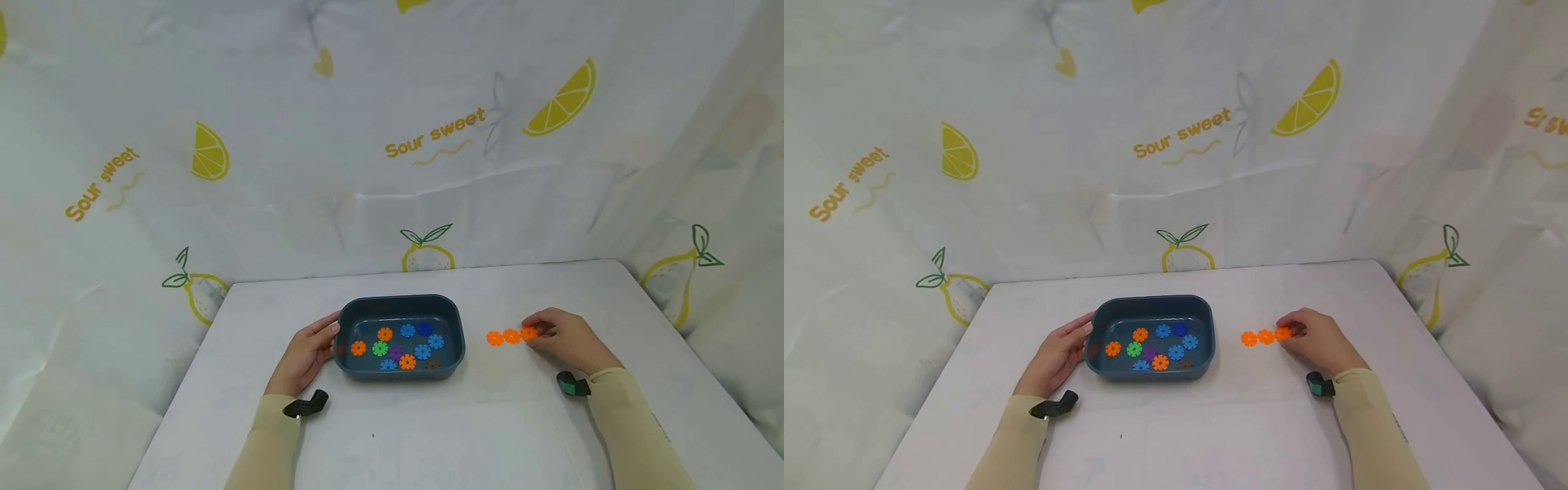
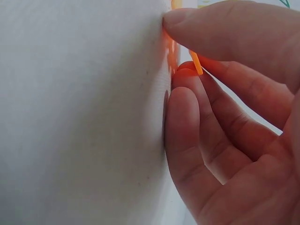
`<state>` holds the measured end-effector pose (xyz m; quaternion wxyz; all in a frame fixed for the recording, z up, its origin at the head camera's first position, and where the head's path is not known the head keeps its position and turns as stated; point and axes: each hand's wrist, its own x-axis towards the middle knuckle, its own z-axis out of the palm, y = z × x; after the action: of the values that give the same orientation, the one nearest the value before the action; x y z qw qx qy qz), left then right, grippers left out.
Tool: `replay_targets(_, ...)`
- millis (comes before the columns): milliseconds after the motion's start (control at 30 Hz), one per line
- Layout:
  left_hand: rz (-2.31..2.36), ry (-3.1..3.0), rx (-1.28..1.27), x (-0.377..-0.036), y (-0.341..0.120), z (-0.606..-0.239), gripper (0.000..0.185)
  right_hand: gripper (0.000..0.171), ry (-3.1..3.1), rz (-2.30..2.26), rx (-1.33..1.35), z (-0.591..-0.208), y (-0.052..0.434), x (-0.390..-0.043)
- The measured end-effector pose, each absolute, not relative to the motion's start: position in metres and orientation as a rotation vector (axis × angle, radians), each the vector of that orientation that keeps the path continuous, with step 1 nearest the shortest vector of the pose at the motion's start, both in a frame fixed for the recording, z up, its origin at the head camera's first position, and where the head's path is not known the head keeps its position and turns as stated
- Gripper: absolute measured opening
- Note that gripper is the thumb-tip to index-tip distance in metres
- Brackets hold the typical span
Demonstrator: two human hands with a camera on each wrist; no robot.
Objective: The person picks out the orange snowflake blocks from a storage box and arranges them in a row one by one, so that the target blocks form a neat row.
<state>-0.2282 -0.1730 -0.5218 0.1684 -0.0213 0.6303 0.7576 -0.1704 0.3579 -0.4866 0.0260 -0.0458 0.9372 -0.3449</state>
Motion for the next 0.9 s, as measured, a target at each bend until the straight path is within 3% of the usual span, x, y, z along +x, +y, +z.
replay_targets(900,2.175,1.764,-0.047,-0.2293,-0.1725,-0.5221,0.055,0.032,2.906,-1.018,-0.137,-0.4844,0.3578,-0.1704)
